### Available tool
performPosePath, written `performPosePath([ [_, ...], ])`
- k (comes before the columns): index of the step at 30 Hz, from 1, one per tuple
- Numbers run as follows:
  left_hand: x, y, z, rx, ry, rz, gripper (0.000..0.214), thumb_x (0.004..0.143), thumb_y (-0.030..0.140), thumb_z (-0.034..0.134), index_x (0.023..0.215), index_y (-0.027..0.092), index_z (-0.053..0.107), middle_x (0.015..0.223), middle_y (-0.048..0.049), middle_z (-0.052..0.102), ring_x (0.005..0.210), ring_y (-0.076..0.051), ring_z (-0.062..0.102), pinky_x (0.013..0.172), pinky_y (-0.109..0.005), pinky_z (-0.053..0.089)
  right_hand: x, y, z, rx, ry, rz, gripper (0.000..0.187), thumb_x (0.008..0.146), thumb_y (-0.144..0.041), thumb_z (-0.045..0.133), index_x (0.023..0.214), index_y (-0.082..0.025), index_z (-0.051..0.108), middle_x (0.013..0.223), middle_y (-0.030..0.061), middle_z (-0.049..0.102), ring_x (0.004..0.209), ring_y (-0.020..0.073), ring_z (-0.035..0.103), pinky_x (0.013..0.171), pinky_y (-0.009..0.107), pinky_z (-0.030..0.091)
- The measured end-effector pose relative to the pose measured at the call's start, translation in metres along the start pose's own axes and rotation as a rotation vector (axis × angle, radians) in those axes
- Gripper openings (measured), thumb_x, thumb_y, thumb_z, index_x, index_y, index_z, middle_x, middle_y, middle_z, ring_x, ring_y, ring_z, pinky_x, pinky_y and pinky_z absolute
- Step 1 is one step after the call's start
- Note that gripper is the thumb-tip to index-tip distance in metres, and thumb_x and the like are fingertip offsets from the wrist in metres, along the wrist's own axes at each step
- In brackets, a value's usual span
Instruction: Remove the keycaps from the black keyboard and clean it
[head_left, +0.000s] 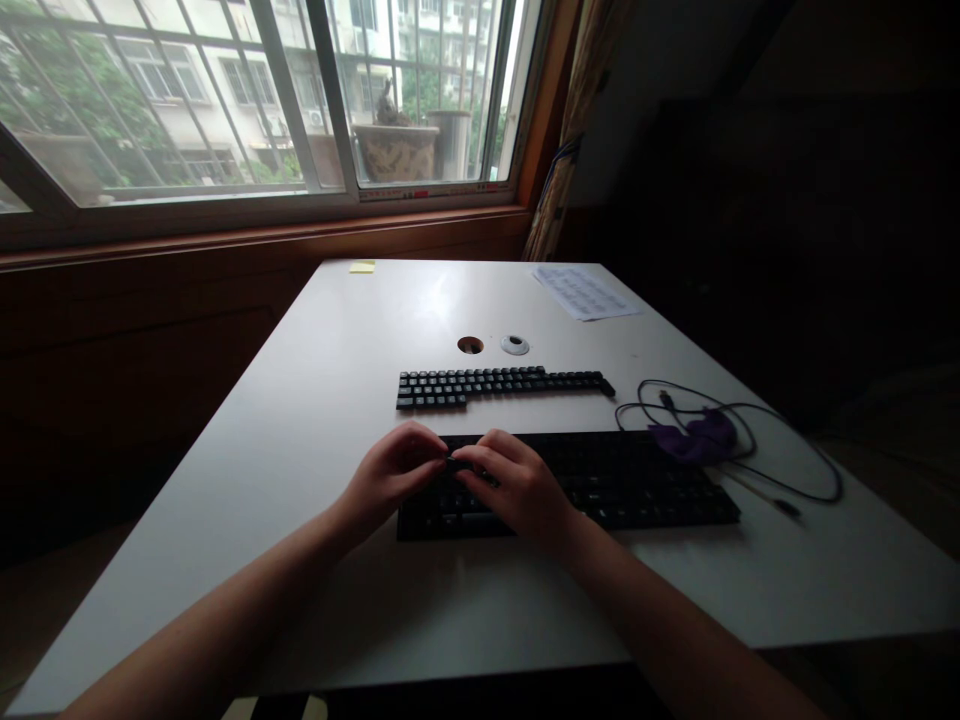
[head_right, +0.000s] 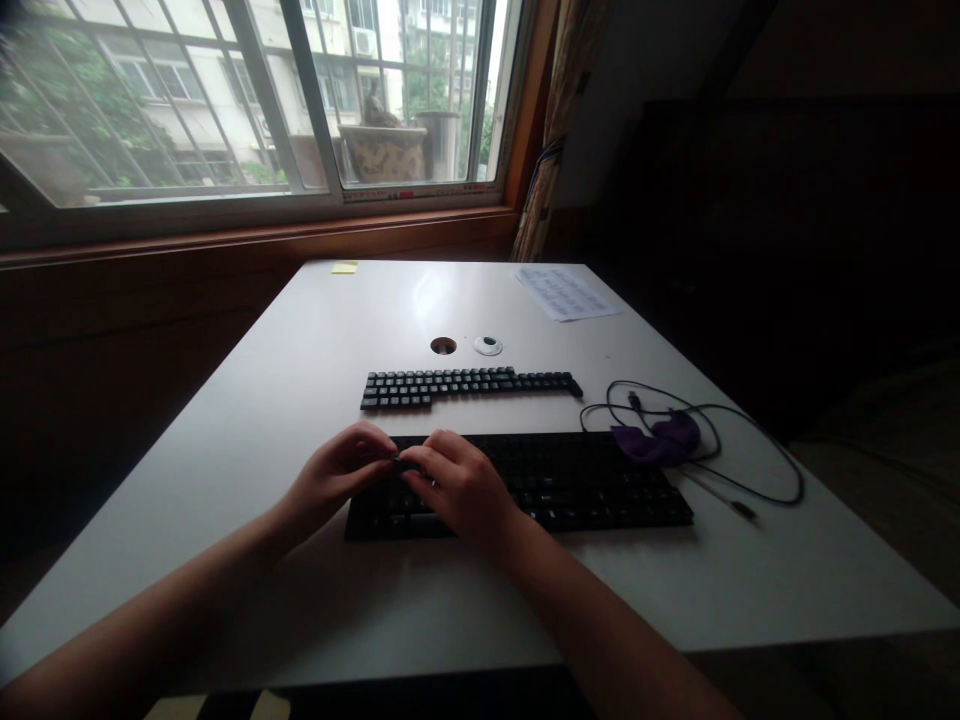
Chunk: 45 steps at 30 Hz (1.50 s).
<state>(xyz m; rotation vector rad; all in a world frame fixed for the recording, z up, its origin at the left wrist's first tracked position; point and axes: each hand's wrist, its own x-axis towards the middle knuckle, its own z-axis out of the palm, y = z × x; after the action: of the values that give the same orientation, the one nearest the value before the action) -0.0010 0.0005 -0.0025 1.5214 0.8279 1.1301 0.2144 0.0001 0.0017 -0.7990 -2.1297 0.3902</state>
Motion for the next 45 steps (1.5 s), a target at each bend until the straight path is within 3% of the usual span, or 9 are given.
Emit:
performPosePath([
  [23,0.0005,-0.0015,-0.0019,-0.073,-0.039,-0.14,0.018,0.085,0.026,0.073,0.097,0.015,0.065,0.095,-0.0052,0.066,0.089,-0.017,0.063,0.081,-0.029,0.051,-0.0038,0.004,0.0026,-0.117,-0.007,-0.085,0.019,0.092,-0.02,0.061,0.11,-0.019,0.067,0.089,0.0059,0.063,0.081,0.0178,0.06,0.075,0.031,0.053],
  [45,0.001,-0.0001,-0.0024,0.021,-0.044,-0.065,0.016,0.086,0.025,0.071,0.096,0.015,0.065,0.093,-0.0053,0.064,0.088,-0.018,0.062,0.079,-0.029,0.05,-0.0028,0.0024,0.002,-0.126,-0.01,-0.067,0.018,0.092,-0.021,0.061,0.109,-0.019,0.067,0.089,0.0054,0.063,0.081,0.0176,0.06,0.076,0.031,0.053],
])
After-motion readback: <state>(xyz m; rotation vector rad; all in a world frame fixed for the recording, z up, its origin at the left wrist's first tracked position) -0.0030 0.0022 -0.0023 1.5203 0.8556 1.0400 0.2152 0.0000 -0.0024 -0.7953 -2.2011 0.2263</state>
